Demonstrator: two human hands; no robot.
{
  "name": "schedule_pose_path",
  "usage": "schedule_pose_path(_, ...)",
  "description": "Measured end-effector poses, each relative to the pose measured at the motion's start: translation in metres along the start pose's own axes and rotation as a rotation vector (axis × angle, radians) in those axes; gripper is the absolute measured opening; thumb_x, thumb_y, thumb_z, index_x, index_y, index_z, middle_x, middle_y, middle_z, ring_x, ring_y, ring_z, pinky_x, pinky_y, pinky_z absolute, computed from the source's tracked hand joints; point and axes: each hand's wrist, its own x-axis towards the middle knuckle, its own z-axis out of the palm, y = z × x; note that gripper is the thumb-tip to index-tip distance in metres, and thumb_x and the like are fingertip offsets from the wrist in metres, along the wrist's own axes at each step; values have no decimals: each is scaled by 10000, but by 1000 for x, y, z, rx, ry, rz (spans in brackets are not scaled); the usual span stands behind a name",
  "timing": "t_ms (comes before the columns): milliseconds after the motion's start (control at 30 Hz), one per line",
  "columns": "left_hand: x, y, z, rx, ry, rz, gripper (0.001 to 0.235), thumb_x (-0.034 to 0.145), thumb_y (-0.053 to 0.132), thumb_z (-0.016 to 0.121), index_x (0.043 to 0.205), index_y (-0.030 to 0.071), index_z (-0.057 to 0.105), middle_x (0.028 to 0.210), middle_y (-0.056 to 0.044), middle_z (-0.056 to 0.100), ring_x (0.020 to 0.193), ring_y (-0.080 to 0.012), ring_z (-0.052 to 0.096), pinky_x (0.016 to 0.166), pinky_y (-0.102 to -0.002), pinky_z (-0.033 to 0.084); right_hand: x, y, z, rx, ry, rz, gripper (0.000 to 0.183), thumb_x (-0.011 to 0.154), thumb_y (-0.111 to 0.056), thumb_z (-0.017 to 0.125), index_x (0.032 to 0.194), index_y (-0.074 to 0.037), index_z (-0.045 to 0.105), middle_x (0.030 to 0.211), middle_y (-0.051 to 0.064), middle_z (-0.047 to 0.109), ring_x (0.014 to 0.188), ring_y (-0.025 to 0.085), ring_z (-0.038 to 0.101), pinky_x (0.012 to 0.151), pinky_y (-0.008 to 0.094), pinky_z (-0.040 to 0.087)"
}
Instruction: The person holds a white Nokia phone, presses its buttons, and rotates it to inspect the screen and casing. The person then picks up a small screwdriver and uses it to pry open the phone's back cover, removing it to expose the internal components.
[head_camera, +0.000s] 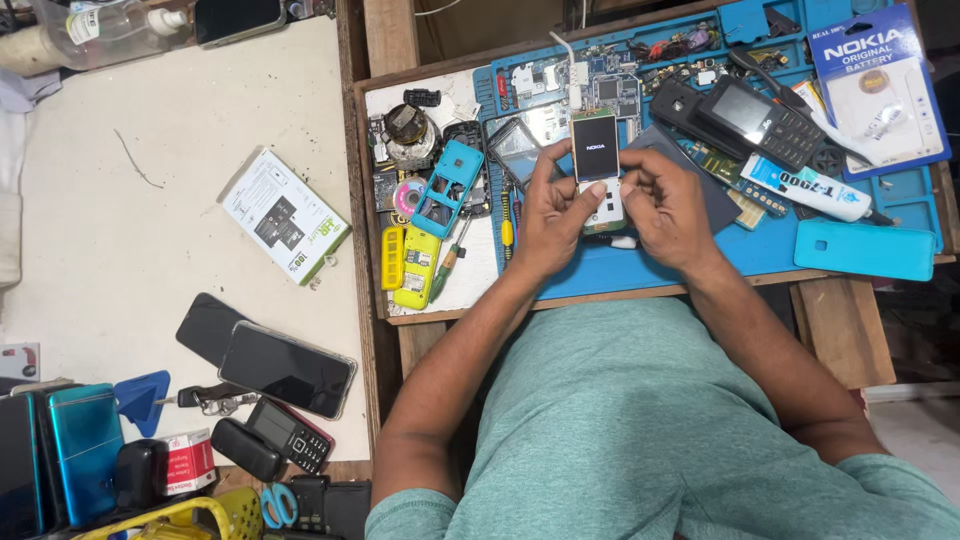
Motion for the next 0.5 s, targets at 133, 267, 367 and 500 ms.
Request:
schedule_pose_path(133, 1, -1, 1, -5, 11, -1, 568, 1049, 39, 607, 1521, 20, 292, 1051, -197, 745, 950, -168, 734, 812, -296, 595, 0, 1, 0, 8, 7, -22, 297, 1010, -38, 554, 1285, 55, 619, 835, 16, 636, 709, 37, 556, 614, 219, 451)
schedule_pose_path(267, 0, -1, 1, -26, 12, -11, 573, 1041, 40, 606, 1520, 23, 292, 1055, -196, 746, 944, -170, 737, 808, -300, 599, -1, 0, 1, -13, 20, 32, 294, 1000, -38, 563, 1272, 49, 635, 813, 18, 633, 683, 38, 547, 594, 222, 439)
schedule_pose_path(367, 1, -1, 0, -19, 11, -15, 569, 1040, 37, 610, 1515, 24, 296, 1051, -199, 748, 942, -171, 738, 806, -301, 599, 0, 0, 1, -12, 12, 7, 295, 999, -35, 564, 1273, 48, 635, 812, 15, 634, 695, 36, 553, 607, 220, 446)
schedule_pose_path(500, 2, -2, 0, -22, 12, -15, 571, 1043, 32, 614, 1518, 21, 298, 1025, -200, 744, 927, -172, 734, 788, -300, 592, 0, 0, 1, -13, 15, -17, 297, 1008, -33, 556, 1283, 48, 632, 827, 12, 638, 718, 33, 561, 624, 216, 455)
